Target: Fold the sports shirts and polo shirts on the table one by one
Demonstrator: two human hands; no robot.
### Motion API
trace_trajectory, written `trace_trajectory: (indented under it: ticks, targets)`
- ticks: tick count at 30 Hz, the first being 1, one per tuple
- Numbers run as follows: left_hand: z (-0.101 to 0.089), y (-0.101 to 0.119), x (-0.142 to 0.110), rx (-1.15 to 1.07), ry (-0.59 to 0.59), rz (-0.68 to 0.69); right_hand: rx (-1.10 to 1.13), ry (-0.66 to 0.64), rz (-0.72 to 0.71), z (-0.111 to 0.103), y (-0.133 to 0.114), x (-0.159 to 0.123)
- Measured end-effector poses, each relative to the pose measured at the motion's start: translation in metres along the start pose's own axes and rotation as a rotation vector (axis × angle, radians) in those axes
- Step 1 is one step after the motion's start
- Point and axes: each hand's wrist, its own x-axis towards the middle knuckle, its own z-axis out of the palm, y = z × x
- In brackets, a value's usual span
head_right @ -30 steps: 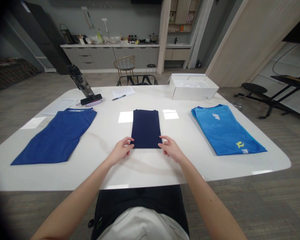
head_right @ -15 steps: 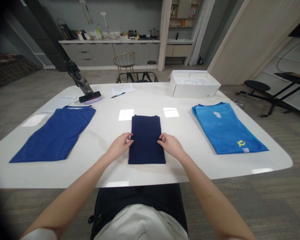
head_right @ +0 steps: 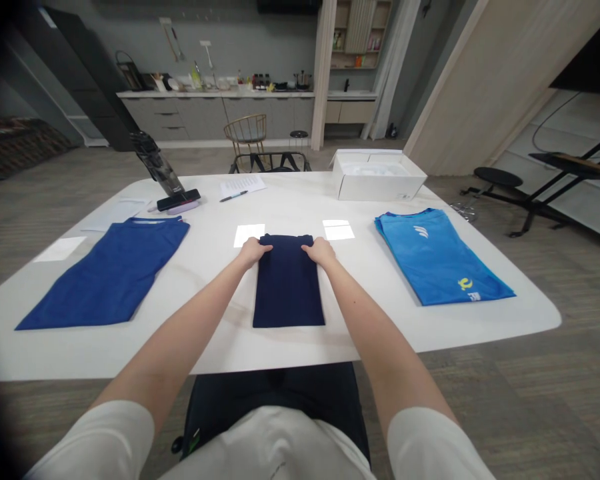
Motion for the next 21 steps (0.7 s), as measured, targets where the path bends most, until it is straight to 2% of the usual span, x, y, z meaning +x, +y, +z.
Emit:
trace_trajectory:
  ticks: [4, 6, 9, 12, 16, 21]
  targets:
    - [0.002, 0.006, -0.005, -0.052, -0.03, 0.024, 0.14, 0.02, -0.058, 0.003, -0.001, -0.005]
    - [0.002, 0.012, -0.013, -0.086, -0.017, 0.124, 0.235, 0.054, -0.118, -0.001, 0.005, -0.015]
    - [0.003, 0.029, -0.028, -0.187, 0.03, 0.349, 0.46, 0.144, -0.257, -0.015, 0.018, -0.034]
    - [0.008, 0.056, -0.046, -0.255, 0.036, 0.55, 0.611, 0.272, -0.379, -0.037, 0.033, -0.057]
    - [0.022, 0.102, -0.075, -0.273, 0.036, 0.716, 0.707, 0.455, -0.442, -0.075, 0.054, -0.091]
    - [0.056, 0.164, -0.117, -0.243, -0.016, 0.853, 0.645, 0.716, -0.463, -0.134, 0.094, -0.133]
